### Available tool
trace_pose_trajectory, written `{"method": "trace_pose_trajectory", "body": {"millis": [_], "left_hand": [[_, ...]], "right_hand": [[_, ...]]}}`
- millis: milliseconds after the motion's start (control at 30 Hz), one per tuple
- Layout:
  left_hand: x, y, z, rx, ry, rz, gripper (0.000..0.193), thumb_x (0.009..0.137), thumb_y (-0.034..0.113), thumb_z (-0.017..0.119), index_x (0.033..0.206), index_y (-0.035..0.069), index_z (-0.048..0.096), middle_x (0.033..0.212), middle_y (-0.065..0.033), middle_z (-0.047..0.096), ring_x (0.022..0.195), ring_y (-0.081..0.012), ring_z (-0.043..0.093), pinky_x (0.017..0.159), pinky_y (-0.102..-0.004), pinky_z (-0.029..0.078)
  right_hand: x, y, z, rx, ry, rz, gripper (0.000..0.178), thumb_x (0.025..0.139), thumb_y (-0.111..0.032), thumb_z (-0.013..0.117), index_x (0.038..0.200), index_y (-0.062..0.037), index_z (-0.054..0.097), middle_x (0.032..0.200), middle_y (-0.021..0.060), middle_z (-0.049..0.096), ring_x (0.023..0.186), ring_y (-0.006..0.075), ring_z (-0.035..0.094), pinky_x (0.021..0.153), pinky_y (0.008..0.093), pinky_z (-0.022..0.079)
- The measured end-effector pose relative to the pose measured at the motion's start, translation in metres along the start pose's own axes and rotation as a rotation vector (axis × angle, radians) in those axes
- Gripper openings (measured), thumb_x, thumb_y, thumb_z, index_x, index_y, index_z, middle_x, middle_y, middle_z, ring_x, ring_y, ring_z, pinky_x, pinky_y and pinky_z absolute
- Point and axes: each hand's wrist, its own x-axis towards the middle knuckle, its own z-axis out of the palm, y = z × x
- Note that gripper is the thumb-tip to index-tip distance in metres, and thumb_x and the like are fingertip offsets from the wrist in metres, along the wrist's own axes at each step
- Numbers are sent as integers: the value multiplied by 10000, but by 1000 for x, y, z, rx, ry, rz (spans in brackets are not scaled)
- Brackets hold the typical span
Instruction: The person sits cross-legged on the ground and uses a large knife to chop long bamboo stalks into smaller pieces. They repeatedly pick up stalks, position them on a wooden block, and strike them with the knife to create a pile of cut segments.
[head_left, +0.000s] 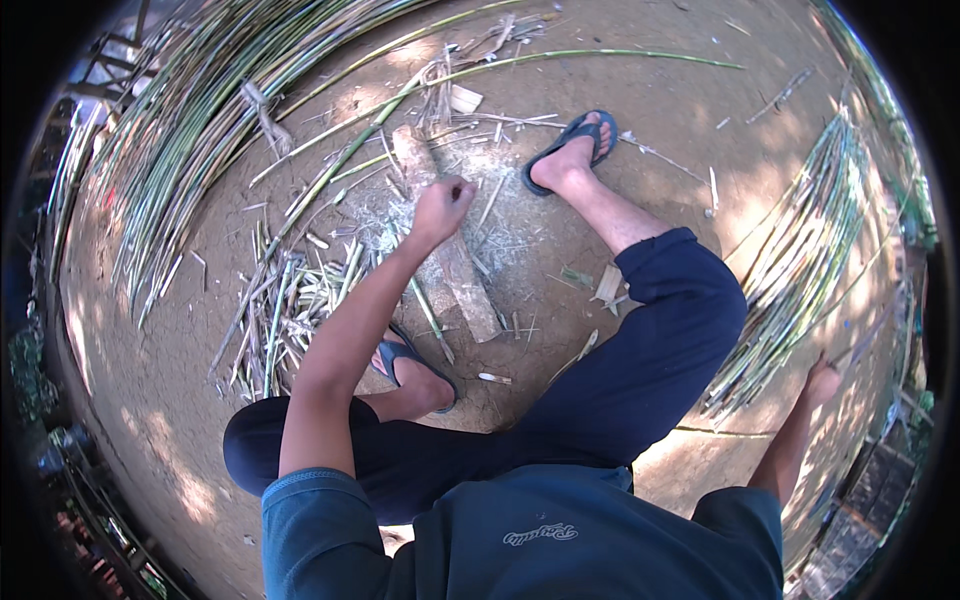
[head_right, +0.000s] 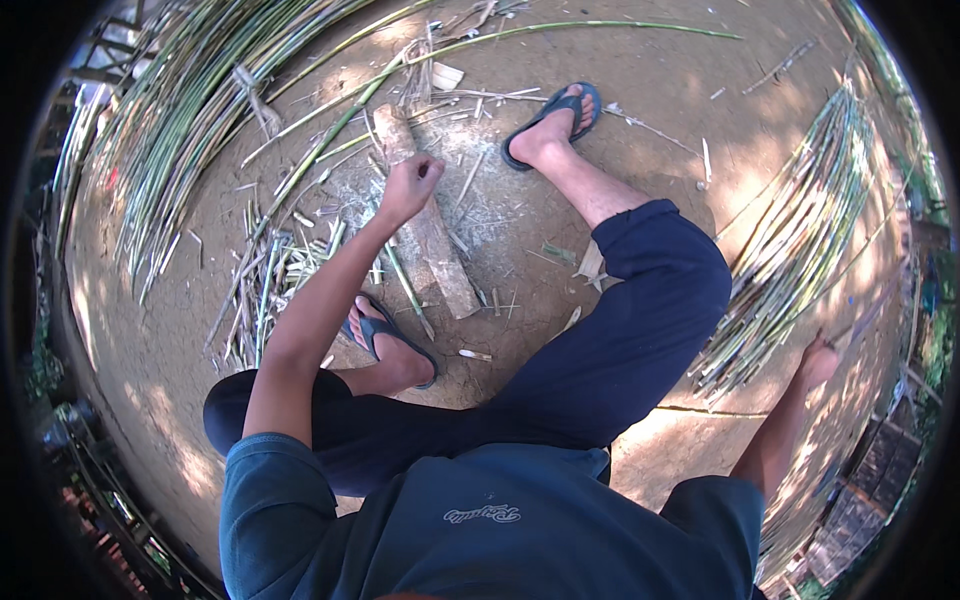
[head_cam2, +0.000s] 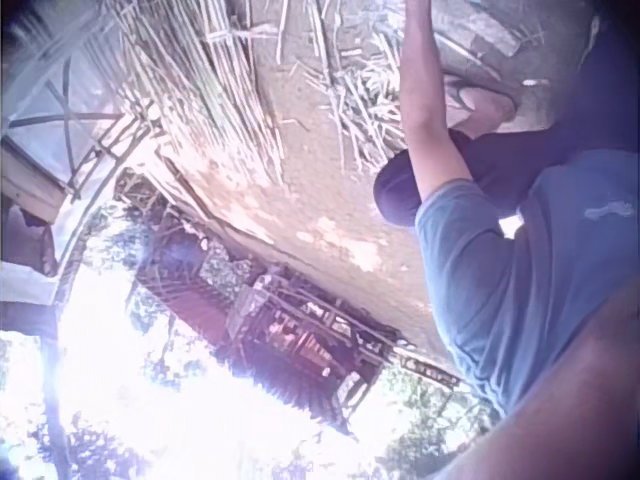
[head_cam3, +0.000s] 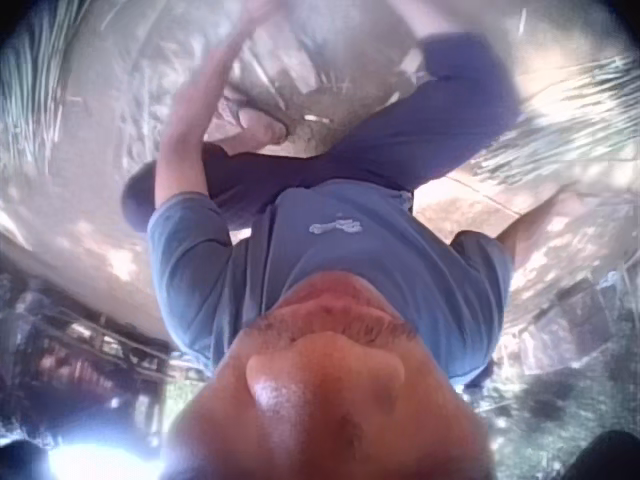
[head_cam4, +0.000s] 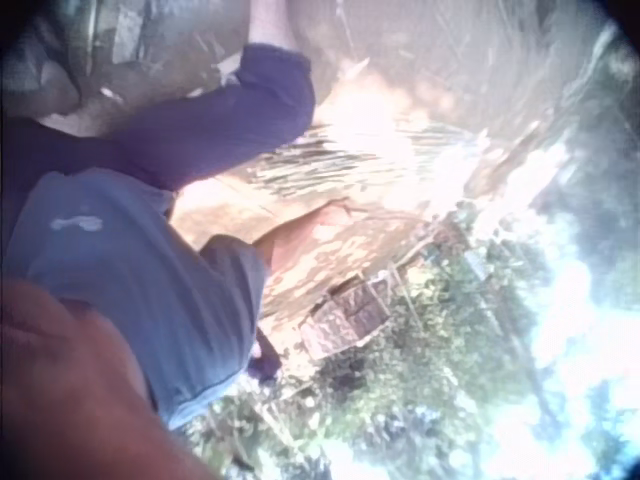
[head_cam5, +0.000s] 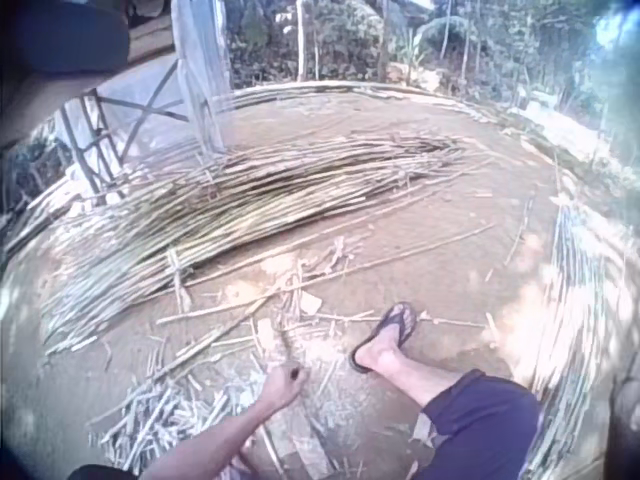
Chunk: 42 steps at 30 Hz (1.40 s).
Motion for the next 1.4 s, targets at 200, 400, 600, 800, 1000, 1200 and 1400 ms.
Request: {"method": "trace_pose_trajectory", "body": {"millis": [200, 400, 600, 800, 1000, 1200, 1400], "left_hand": [[10, -192, -131, 360, 378, -301, 287, 854, 287, 593, 864, 13, 678, 890, -194, 673, 781, -378, 645, 745, -454, 500], [43, -306, -211, 819, 338, -468, 489, 804, 133, 504, 1290, 83, 525, 1359, -178, 478, 1253, -393, 426, 1060, -458, 358], [137, -322, -206, 829, 28, -729, 598, 860, 238, 531, 1427, 135, 371, 1518, -122, 315, 1412, -328, 259, 1126, -555, 215], [102, -251, -193, 1117, 1, -310, 309, 950, 344, 506, 1163, 125, 547, 1258, -128, 520, 1283, -329, 413, 1058, -526, 304], [34, -148, -157, 635, 45, -227, 276, 953, 338, 507, 1085, 98, 531, 1024, -172, 653, 907, -367, 640, 740, -470, 510], [-58, -101, -69, 435, 167, -72, 272, 947, 320, 505, 1069, 78, 529, 915, -195, 664, 852, -377, 651, 746, -475, 515], [-144, -130, -45, 575, -74, -437, 433, 881, 422, 545, 1131, 70, 569, 1007, -190, 677, 966, -352, 648, 855, -466, 498]], "right_hand": [[-157, 9, 53, -93, -141, 313, 651, 838, -576, 551, 843, 58, 697, 826, 244, 682, 757, 375, 679, 681, 470, 530], [-253, -41, 19, -17, -239, 414, 618, 812, -523, 612, 859, 88, 688, 823, 264, 679, 758, 370, 682, 691, 478, 533], [-233, -51, -22, -79, -172, 441, 626, 802, -523, 638, 872, 97, 691, 843, 269, 680, 769, 379, 682, 704, 481, 535], [-199, -130, -65, 130, -143, 534, 647, 811, -537, 654, 923, 99, 693, 869, 257, 686, 807, 372, 672, 751, 477, 515], [-197, -166, -71, 507, -83, 372, 593, 858, -453, 650, 972, 129, 660, 886, 262, 675, 805, 357, 641, 754, 444, 483], [-212, -200, -141, 1004, 2, 94, 374, 925, -244, 625, 1085, 93, 650, 1013, 203, 685, 844, 251, 640, 765, 377, 490], [-255, -236, -260, 1232, -203, -199, 293, 936, -155, 609, 1171, 16, 648, 991, 59, 675, 820, 105, 586, 741, 240, 461]]}}
